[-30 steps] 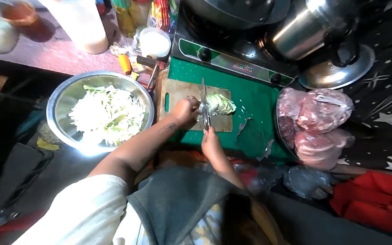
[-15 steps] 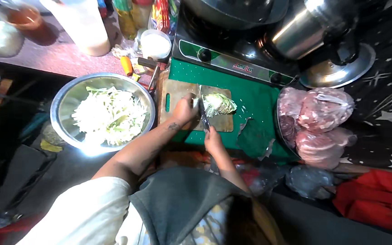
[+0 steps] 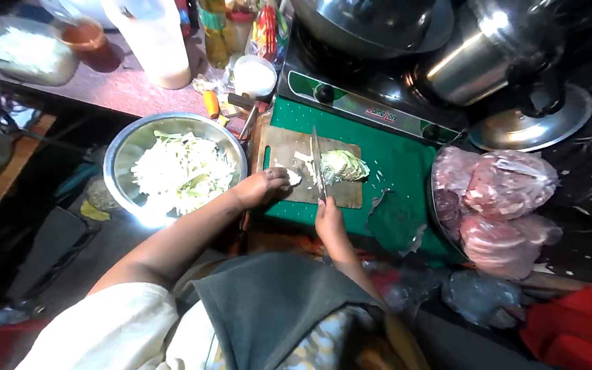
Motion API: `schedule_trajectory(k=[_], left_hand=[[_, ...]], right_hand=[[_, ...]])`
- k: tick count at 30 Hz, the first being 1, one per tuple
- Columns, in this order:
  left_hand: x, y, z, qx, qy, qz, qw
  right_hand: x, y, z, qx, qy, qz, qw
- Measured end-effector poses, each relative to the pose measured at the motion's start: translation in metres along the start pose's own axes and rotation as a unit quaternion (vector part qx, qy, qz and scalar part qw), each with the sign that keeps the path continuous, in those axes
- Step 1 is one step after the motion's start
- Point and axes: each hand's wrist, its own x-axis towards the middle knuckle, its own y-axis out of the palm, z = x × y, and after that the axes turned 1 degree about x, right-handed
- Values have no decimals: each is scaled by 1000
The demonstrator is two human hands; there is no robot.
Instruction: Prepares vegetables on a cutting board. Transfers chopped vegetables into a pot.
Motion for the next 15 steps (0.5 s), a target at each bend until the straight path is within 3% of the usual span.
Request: schedule_trajectory(k=[7,15], left_hand=[[-12,8,0,-22,-108,-79,991],[-6,24,-2,-9,-133,-100,986]], right_hand=[[-14,22,13,32,-119,-12,992],[-5,33,22,-30,-97,46,994]])
